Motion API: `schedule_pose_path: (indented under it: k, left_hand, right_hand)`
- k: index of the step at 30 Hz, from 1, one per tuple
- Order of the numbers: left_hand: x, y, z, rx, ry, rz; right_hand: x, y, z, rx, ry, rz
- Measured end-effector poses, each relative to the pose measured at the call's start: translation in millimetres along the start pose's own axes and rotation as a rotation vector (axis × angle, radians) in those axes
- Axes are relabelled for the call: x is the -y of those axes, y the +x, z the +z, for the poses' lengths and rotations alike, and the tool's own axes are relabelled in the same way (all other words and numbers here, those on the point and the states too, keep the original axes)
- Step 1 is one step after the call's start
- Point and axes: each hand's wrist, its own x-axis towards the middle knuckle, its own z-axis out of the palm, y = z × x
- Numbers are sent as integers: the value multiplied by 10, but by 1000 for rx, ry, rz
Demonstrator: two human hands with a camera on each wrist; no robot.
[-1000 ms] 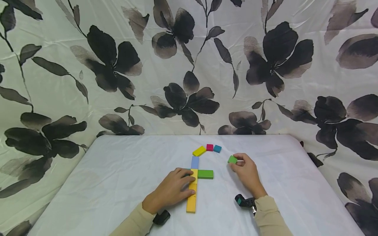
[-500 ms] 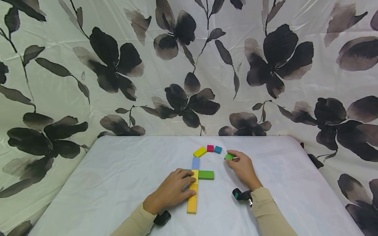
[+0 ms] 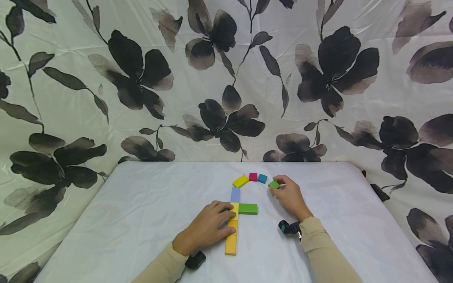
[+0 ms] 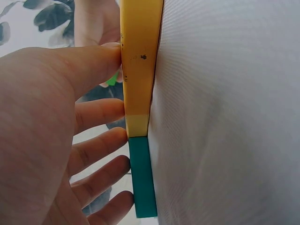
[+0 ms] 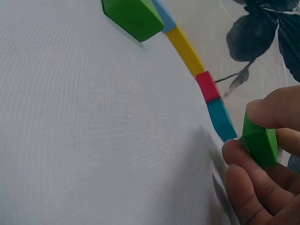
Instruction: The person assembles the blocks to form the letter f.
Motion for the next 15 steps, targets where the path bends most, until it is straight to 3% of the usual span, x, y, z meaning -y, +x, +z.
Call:
schedule_pose_path:
  k: [15]
  left_hand:
    - [-6, -4, -11, -12, 0, 5]
  right_hand:
    - [-77, 97, -20, 24, -48, -47]
